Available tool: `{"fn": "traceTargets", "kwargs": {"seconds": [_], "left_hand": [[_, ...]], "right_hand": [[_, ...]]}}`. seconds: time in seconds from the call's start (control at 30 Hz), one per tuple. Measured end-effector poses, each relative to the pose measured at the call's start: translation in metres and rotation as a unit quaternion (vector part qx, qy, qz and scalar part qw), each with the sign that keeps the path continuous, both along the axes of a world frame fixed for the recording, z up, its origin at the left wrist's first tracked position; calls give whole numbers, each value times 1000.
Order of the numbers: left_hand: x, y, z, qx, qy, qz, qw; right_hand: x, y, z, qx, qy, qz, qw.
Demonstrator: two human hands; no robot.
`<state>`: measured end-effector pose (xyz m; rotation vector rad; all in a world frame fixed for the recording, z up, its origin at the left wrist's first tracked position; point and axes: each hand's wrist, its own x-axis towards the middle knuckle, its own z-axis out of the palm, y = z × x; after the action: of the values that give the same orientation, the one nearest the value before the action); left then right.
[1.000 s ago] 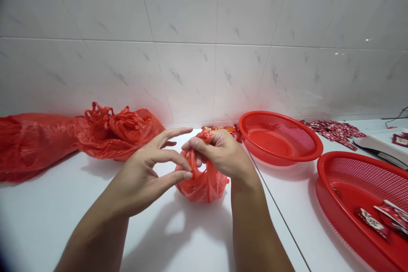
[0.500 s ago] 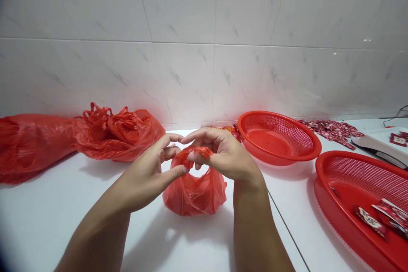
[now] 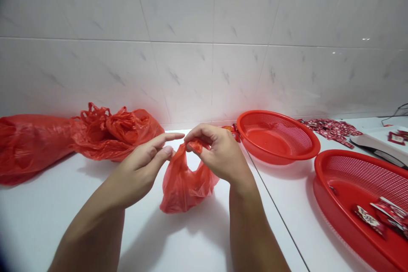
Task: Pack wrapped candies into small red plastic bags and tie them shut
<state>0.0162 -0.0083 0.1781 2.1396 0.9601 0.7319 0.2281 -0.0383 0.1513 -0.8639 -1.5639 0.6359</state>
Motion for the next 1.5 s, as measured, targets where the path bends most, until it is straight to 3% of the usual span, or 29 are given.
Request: {"fn": "traceTargets", "kwargs": {"seconds": [0.13,0.23,0.33,0.43,0.53,0.77,0.93,1.13,1.27,1.37,1.5], "left_hand": [[0,1,1,32,5,-37,999],[1,0,1,42,14,-18,999],[0,-1,2,75,38,32,996],[-2,1,2,98,80,67,990],[-5,7,-1,107,151,80,979],[-20,29,-13,123,312,126,934],[-36,51,-17,66,351,130,925],[-54,63,-12,-9,363,153,919],[-56,58,-12,24,338,152,929],[-54,53,-10,102,264,121,951],[-48,45,-6,154,191,36,969]], "right_hand": [[-6,-2,1,18,31,33,999],[-7,-2,1,17,23,33,999],[-8,-3,2,2,-9,-2,1000],[-8,-2,3,-30,-81,-88,992],[-6,0,3,-79,-176,-151,970],[5,6,-3,-253,-312,-174,899],[19,12,-7,-357,-344,-196,846],[39,19,-16,-403,-345,-205,823],[38,12,-12,-368,-329,-229,839],[31,4,-6,-289,-286,-202,891],[19,3,-2,-182,-199,-105,957]]}}
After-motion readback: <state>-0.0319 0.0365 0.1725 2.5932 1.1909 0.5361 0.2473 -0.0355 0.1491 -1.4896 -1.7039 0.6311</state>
